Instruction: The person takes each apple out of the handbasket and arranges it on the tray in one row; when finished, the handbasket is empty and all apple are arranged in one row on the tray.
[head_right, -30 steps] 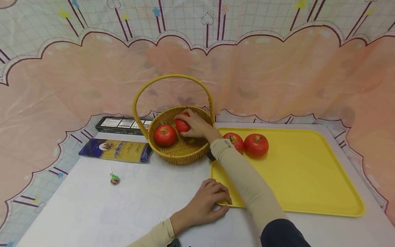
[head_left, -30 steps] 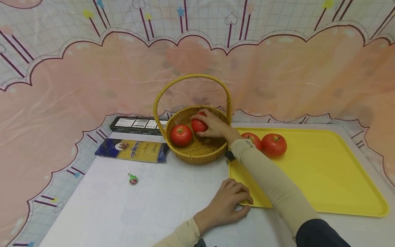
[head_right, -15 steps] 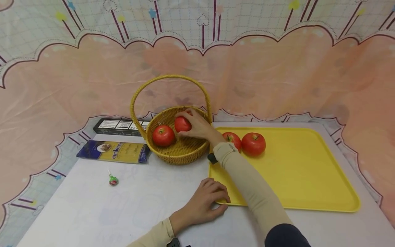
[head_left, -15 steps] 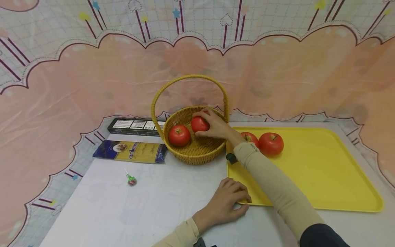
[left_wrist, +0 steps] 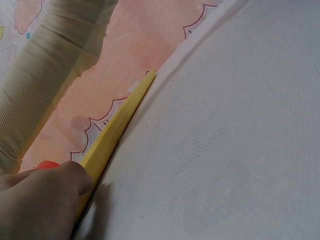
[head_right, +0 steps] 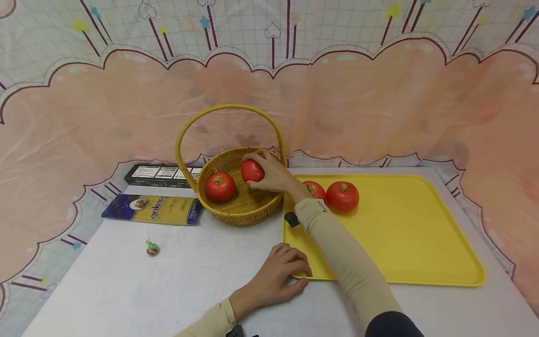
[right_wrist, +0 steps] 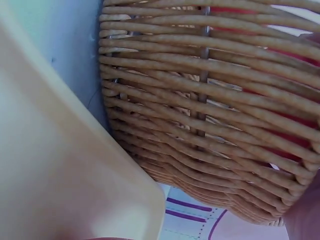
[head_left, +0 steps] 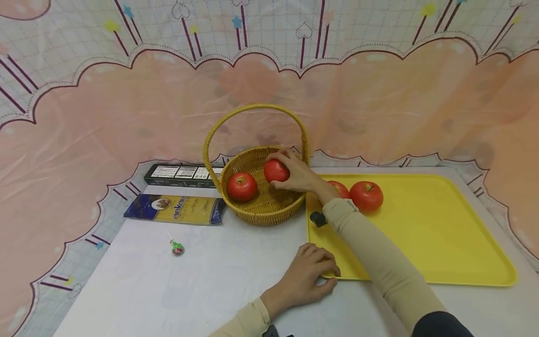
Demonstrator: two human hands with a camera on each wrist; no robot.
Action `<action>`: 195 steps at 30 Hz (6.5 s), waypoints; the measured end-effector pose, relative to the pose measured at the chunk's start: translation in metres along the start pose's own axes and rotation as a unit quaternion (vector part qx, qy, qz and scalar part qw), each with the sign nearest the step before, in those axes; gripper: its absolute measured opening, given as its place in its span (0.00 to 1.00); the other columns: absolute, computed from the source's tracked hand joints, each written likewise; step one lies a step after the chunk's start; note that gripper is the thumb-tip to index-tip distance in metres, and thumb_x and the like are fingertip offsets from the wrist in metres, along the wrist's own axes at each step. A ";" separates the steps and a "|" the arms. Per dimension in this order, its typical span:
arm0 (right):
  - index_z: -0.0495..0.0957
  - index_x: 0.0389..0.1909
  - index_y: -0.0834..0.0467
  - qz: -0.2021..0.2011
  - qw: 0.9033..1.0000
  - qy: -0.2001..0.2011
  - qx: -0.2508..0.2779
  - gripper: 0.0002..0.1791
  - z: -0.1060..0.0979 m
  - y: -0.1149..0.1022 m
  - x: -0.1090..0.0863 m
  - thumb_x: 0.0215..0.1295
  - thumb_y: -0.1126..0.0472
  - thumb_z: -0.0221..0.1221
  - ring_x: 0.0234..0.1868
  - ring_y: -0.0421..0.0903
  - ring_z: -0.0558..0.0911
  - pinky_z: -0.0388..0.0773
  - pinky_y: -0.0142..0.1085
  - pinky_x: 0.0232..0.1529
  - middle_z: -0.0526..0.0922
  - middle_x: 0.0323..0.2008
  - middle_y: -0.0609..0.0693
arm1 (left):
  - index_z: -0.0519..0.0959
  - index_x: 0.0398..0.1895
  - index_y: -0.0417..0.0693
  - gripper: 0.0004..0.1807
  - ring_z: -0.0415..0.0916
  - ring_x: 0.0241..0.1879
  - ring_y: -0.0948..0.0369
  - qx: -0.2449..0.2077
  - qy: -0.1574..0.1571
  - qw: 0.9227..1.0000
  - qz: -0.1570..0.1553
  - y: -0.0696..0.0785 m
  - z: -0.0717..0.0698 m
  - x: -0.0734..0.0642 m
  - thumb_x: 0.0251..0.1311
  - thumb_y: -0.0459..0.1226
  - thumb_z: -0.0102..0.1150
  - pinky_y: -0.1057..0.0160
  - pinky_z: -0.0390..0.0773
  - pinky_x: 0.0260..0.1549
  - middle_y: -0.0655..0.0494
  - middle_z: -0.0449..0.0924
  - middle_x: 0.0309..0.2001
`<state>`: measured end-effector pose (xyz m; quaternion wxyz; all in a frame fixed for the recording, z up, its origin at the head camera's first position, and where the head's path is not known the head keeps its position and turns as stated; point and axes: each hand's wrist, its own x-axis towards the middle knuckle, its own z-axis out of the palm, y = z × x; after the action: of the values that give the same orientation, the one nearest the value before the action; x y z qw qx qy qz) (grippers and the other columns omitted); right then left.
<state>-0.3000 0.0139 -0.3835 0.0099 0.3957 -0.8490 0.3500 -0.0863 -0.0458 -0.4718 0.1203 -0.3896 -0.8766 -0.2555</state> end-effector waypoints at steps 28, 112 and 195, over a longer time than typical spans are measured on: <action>0.66 0.60 0.40 -0.016 0.998 0.053 0.014 0.33 -0.017 -0.017 -0.033 0.53 0.48 0.66 0.58 0.53 0.71 0.74 0.53 0.53 0.58 0.65 0.50 | 0.78 0.38 0.66 0.05 0.66 0.48 0.69 0.010 0.001 1.000 -0.001 0.001 0.000 0.000 0.62 0.47 0.55 0.60 0.60 0.60 0.69 0.73 0.45; 0.65 0.64 0.39 0.097 0.981 0.164 -0.017 0.37 -0.087 0.007 -0.164 0.52 0.57 0.69 0.60 0.56 0.68 0.70 0.60 0.54 0.58 0.66 0.48 | 0.78 0.37 0.66 0.03 0.65 0.47 0.69 0.003 -0.002 1.000 0.000 0.000 -0.001 -0.002 0.61 0.47 0.55 0.60 0.59 0.59 0.69 0.73 0.45; 0.55 0.70 0.50 0.225 0.969 0.090 -0.053 0.43 -0.133 0.065 -0.224 0.56 0.51 0.65 0.57 0.68 0.63 0.64 0.69 0.51 0.53 0.65 0.65 | 0.78 0.37 0.66 0.03 0.65 0.47 0.69 -0.009 -0.006 1.000 -0.008 -0.001 -0.002 0.001 0.61 0.47 0.56 0.60 0.59 0.59 0.70 0.72 0.44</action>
<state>-0.2243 0.2716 -0.3874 0.0282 0.1608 -0.9289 0.3323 -0.0877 -0.0472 -0.4705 0.1094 -0.3856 -0.8780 -0.2615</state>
